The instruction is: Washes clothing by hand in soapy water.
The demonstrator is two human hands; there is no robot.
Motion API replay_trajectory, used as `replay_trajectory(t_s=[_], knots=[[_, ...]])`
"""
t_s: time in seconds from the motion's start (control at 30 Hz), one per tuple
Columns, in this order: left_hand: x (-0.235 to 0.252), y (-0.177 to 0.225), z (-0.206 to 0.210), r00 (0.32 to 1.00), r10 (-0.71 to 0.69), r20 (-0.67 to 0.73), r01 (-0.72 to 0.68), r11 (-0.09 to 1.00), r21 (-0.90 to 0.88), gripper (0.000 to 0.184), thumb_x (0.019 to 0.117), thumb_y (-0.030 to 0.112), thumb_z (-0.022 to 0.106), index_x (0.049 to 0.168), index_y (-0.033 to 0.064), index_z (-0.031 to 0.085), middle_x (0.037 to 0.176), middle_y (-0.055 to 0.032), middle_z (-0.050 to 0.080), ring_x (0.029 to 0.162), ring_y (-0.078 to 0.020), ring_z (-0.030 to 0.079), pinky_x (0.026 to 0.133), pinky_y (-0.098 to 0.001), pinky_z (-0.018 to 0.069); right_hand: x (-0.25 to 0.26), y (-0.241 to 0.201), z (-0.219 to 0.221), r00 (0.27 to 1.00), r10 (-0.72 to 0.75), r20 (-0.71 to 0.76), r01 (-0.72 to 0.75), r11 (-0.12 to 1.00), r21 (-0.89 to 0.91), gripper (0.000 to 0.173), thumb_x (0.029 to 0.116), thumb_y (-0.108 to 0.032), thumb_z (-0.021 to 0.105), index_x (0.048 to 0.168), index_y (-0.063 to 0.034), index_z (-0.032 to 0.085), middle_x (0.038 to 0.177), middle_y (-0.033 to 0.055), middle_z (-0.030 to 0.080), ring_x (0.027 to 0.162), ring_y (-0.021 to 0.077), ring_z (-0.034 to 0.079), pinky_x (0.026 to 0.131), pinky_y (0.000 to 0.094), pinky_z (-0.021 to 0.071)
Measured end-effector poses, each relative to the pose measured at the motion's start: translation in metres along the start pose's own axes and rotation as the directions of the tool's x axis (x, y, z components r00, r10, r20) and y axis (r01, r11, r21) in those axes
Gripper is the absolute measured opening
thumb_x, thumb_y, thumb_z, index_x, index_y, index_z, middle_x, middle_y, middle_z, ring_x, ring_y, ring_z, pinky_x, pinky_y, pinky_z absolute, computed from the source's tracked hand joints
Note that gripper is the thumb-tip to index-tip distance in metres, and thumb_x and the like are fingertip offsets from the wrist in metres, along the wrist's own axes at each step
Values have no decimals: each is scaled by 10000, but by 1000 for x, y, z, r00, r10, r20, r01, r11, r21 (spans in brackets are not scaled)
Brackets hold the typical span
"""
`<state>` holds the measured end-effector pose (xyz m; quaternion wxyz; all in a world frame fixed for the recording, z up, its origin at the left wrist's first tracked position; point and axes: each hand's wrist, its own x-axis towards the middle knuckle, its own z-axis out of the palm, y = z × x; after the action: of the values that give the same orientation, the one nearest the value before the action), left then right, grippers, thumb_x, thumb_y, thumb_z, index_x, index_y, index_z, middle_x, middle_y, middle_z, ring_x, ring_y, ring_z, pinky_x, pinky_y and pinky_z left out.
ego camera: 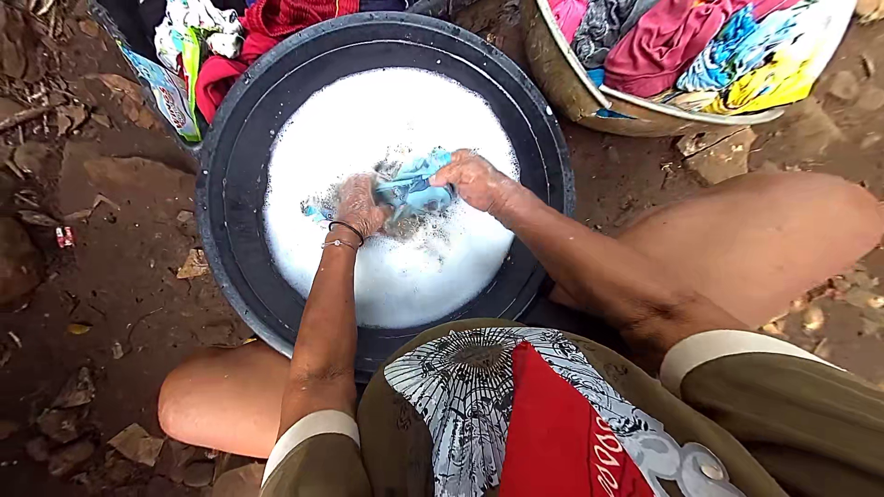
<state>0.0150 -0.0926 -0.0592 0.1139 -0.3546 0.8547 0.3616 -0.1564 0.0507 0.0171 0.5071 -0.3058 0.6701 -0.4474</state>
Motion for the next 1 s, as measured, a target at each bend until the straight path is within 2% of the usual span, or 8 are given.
replay_trajectory(t_s=[0.17, 0.27, 0.37, 0.5, 0.63, 0.8, 0.9, 1.0], knots=[[-6, -17, -11, 998, 9, -58, -14, 995, -94, 340, 986, 69, 593, 1291, -72, 647, 1382, -292, 592, 1355, -424, 519, 1152, -601, 366, -7, -27, -29, 905, -386, -178, 402, 646, 648, 268, 904, -101, 431, 841, -148, 687, 882, 4, 734, 883, 113, 695, 821, 360, 585], [-18, -23, -26, 929, -107, -354, -198, 665, -720, 321, 957, 4, 510, 1234, -72, 653, 1233, -148, 696, 1114, -166, 660, 979, -348, 531, -3, 2, -42, 963, -89, -253, 254, 600, 758, 384, 1062, -284, 260, 1039, -109, 601, 984, 55, 695, 974, 170, 676, 893, 409, 568], [-30, 13, -42, 897, 89, -433, -435, 350, -830, 357, 891, 51, 470, 1169, -28, 681, 1216, -83, 721, 1124, -133, 671, 987, -351, 542, -2, 25, -10, 958, 242, -154, -27, 609, 792, 693, 1055, -568, 98, 1326, -93, 524, 1168, 84, 662, 1075, 196, 646, 930, 434, 547], [-53, 87, -23, 822, 436, -366, -564, 536, -628, 223, 952, 98, 535, 990, -36, 709, 982, -81, 727, 912, -110, 684, 859, -309, 572, 5, 41, 36, 956, 290, -39, -129, 538, 833, 577, 1071, -559, 216, 1293, -144, 549, 1103, 56, 674, 1008, 177, 659, 857, 413, 570], [-47, 90, 26, 604, 613, -509, -624, 761, 176, 260, 899, 212, 640, 798, -21, 695, 875, -209, 720, 931, -384, 703, 886, -507, 533, -3, 39, 51, 966, 200, -166, 29, 553, 833, 388, 1083, -399, 304, 1162, -153, 593, 982, -11, 666, 922, 87, 646, 816, 305, 559], [-41, 86, 0, 950, 18, -310, -26, 999, -21, 373, 958, 125, 601, 1233, -124, 631, 1193, -329, 672, 1134, -483, 660, 977, -641, 492, -4, 21, 63, 871, -142, -470, 163, 987, 4, 200, 988, -18, 533, 1068, 106, 669, 1049, 212, 687, 1017, 246, 658, 940, 407, 527], [-59, 112, 10, 926, 143, -350, -168, 985, -42, 343, 1012, 188, 549, 1061, -124, 681, 1015, -302, 708, 982, -453, 710, 855, -598, 547, 3, 35, 58, 855, -265, -445, 264, 962, -65, 222, 992, 3, 510, 1075, 142, 662, 1053, 235, 682, 1014, 213, 643, 949, 338, 504], [-43, 89, -5, 989, 1, -149, -9, 999, -51, 463, 1112, 248, 394, 1246, -135, 617, 1198, -356, 654, 1162, -501, 637, 1010, -648, 463, -17, 23, 67, 923, -74, -378, 150, 973, 176, 228, 1026, -90, 471, 1089, 73, 616, 955, 125, 641, 885, 149, 626, 832, 324, 535]])
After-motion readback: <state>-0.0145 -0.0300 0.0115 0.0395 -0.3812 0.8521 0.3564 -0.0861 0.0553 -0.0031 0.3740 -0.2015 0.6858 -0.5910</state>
